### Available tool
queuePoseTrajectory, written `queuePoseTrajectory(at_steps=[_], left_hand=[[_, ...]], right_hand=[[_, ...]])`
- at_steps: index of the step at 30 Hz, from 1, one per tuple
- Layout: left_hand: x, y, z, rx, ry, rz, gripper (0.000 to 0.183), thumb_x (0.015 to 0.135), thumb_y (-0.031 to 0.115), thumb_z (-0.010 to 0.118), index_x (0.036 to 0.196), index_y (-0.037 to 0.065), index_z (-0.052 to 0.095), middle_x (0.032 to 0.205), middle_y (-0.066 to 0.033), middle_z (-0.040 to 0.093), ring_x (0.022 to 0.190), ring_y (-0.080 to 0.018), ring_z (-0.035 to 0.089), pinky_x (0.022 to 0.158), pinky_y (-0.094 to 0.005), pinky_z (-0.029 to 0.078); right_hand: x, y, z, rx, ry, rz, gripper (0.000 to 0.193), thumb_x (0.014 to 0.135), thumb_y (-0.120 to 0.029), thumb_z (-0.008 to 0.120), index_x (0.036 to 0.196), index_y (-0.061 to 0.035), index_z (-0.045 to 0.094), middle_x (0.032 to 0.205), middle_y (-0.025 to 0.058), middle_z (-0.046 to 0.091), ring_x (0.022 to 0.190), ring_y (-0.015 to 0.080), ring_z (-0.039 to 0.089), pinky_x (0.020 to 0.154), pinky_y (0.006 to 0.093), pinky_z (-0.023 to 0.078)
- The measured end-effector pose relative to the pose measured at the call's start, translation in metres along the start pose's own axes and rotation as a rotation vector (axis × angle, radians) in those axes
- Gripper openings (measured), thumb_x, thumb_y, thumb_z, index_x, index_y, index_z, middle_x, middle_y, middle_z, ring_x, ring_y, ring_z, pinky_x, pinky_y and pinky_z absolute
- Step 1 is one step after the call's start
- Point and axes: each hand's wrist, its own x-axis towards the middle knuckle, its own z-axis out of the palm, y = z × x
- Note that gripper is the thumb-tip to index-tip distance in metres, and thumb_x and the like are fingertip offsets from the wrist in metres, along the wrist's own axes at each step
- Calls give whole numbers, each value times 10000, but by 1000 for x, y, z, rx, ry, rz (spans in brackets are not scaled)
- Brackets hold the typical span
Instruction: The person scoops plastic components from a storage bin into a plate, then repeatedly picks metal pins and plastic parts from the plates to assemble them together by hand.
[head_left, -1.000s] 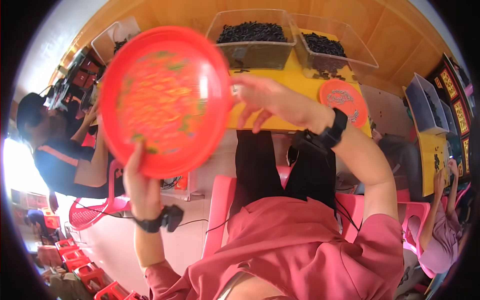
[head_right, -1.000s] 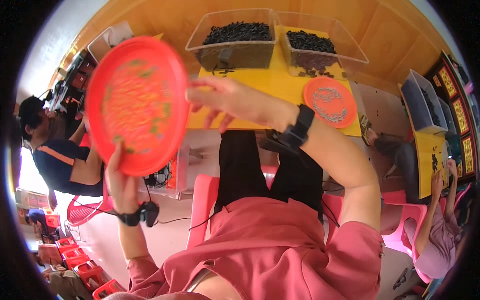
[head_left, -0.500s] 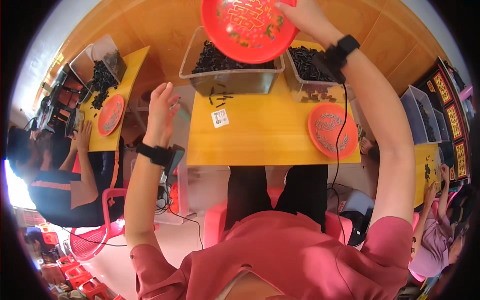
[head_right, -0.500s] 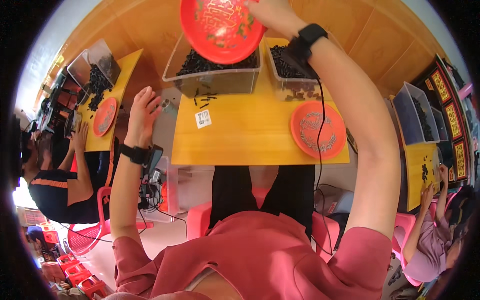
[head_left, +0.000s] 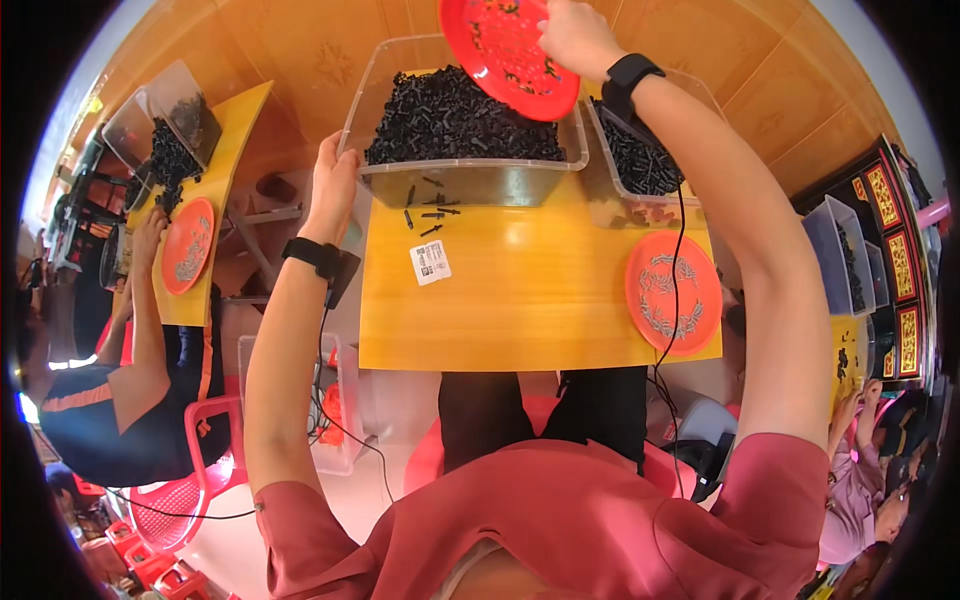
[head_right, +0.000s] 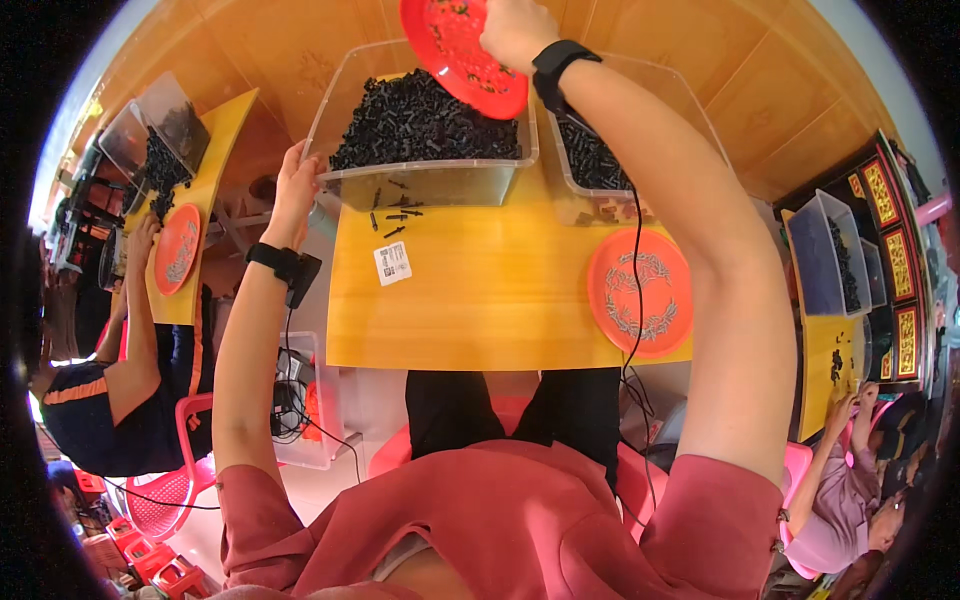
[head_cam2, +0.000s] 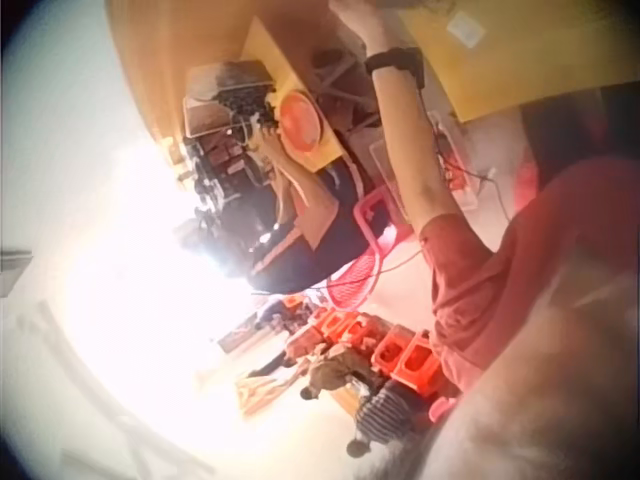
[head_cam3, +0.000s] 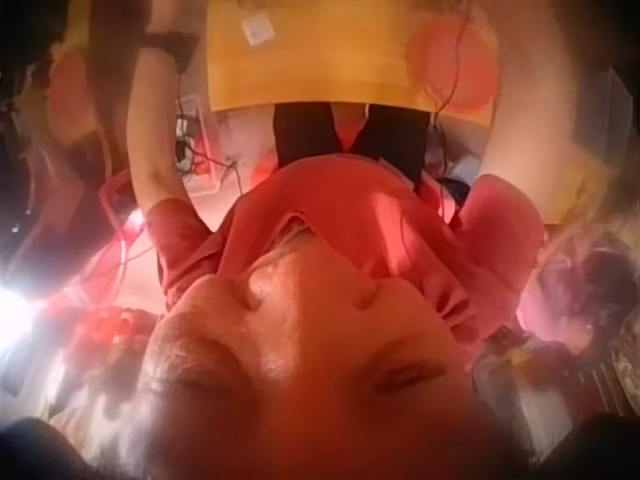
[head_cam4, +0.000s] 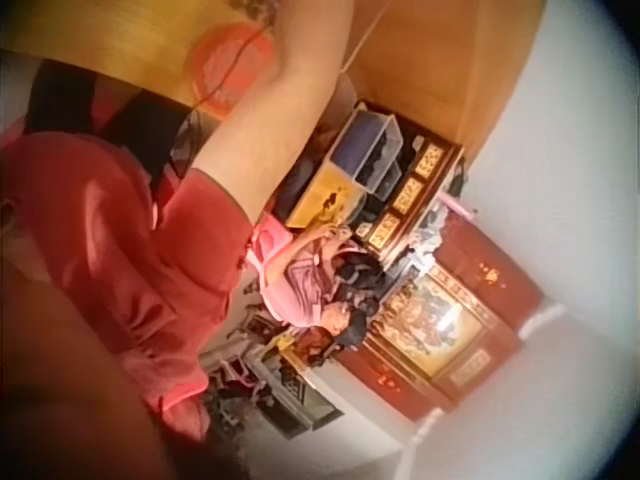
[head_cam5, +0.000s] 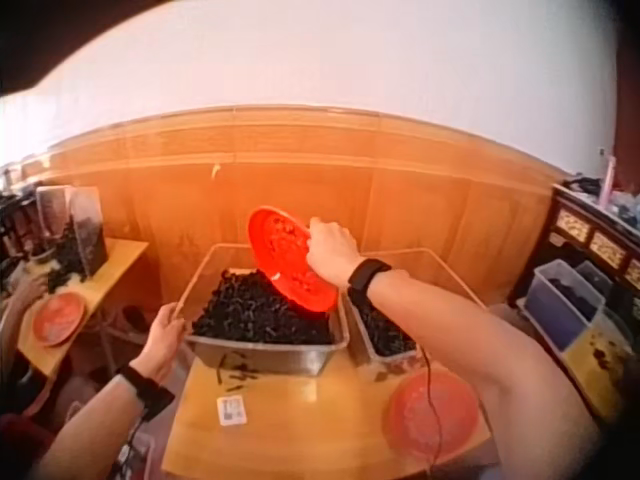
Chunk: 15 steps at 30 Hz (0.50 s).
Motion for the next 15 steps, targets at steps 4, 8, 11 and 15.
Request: queuePoseTrajectory(at_steps=[4,8,11,15], left_hand=[[-3,5,0,12,-2,-41,363,888,79,412,1244,15,447,1082,-93,584,845,-104,515,695,-218,396],[-1,3,2,-7,-11,-31,365,887,81,403,1244,21,449,1073,-95,590,818,-105,518,646,-215,386],[1,3,2,-15,-7,-26,364,884,77,398,1239,26,456,1076,-97,589,805,-104,510,652,-217,386],[-2,2,-4,8,3,-30,361,878,70,399,1231,41,468,1069,-88,584,798,-100,497,649,-221,381]], right_hand=[[1,-2,-11,19,-2,179,191,803,-136,549,897,25,590,839,247,636,806,415,622,693,482,493],[11,20,-18,281,-320,448,235,797,-196,592,938,-11,619,928,257,641,904,345,640,745,448,496],[14,51,8,267,-355,403,246,836,-132,557,1016,30,603,839,121,661,657,206,658,546,325,531],[0,54,27,609,-294,534,163,768,-65,532,823,37,646,687,169,630,668,249,677,541,386,539]])
